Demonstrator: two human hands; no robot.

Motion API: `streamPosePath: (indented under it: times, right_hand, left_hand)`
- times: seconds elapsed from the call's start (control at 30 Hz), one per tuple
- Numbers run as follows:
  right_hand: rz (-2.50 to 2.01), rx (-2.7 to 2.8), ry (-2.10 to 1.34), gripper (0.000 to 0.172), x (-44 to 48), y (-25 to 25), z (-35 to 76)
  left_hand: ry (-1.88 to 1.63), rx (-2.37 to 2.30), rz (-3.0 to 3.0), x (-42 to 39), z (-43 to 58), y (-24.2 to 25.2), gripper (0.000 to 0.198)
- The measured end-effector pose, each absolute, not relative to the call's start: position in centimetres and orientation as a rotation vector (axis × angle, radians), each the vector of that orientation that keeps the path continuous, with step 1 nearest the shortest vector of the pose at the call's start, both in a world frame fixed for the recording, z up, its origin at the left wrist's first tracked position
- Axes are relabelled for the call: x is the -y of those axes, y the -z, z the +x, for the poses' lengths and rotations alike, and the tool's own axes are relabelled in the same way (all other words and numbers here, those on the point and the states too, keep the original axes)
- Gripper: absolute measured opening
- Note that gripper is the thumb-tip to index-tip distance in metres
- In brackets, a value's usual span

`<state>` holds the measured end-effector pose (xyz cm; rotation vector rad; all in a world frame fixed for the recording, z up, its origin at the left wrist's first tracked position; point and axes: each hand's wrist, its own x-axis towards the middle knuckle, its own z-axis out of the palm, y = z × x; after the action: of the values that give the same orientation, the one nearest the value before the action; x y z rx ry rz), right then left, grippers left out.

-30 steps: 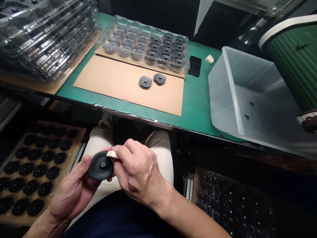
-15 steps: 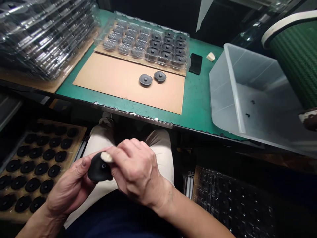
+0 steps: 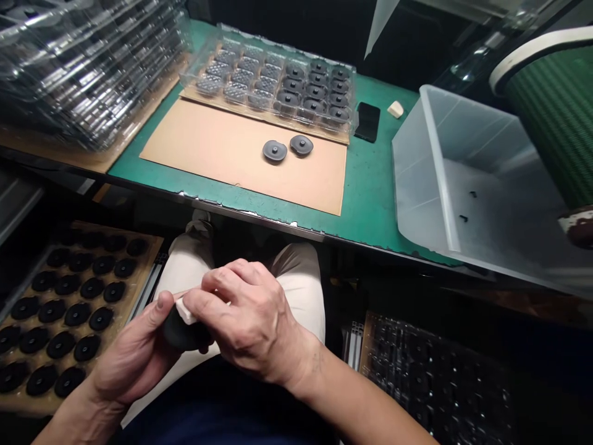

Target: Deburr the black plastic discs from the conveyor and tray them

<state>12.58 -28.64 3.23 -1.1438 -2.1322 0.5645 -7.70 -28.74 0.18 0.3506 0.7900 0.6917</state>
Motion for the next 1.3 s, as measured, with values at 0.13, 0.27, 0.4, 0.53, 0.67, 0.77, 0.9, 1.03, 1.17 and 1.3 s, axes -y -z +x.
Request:
streamPosePath:
  times: [0.13,0.27,0.4,0.53,0.67,0.77,0.9,1.03,1.17,1.3]
  right_hand:
    - [-1.404,1.942,-0.672,0.013,29.3,-2.8,11.8]
    - [-1.473,1.898,-0.757,0.023,30.0,-2.4,11.4]
    - [-1.307,2.097,-0.63,0.016,29.3,-2.6,12.0]
    - [-1.303,2.066,-0.543,0.016,28.9,-2.5,11.9]
    - [-1.573,1.648,-1.043,0.02,29.3,-2.0,10.9]
    - [-1.556,1.582,-1.221,0.023,29.4,-1.9,10.6]
    - [-1.496,1.823,-0.83,0.018,29.4,-1.8,11.1]
    - [-1.309,2.087,-0.739,0.023,29.3,-1.9,11.9]
    - [-1.082,2.308,-0.674,0.025,28.9,-1.7,12.2]
    - [-1.105,2.229,-0.601,0.022,28.6,-1.4,11.8]
  left_hand:
    - [-0.919,-0.955,0.265,28.4,-7.3,-0.5,0.038]
    - [-0.852,-0.989,0.338,28.3,-7.8,-0.1,0.039]
    - [-0.626,-0.887,0.406,28.4,-8.0,0.2,0.039]
    - [-0.697,-0.86,0.3,28.3,-7.0,0.0,0.035]
    - [-1.049,-0.987,0.436,28.2,-6.3,-0.1,0.041]
    - [-1.094,-0.996,0.528,28.2,-6.9,0.2,0.045]
    - [-0.807,-0.951,0.468,28.1,-8.2,0.5,0.037]
    - [-0.607,-0.884,0.398,28.2,-8.6,0.6,0.035]
    - [-0.559,-0.838,0.237,29.0,-8.3,0.9,0.038]
    - [-0.713,-0.797,0.174,29.2,-8.1,1.2,0.032]
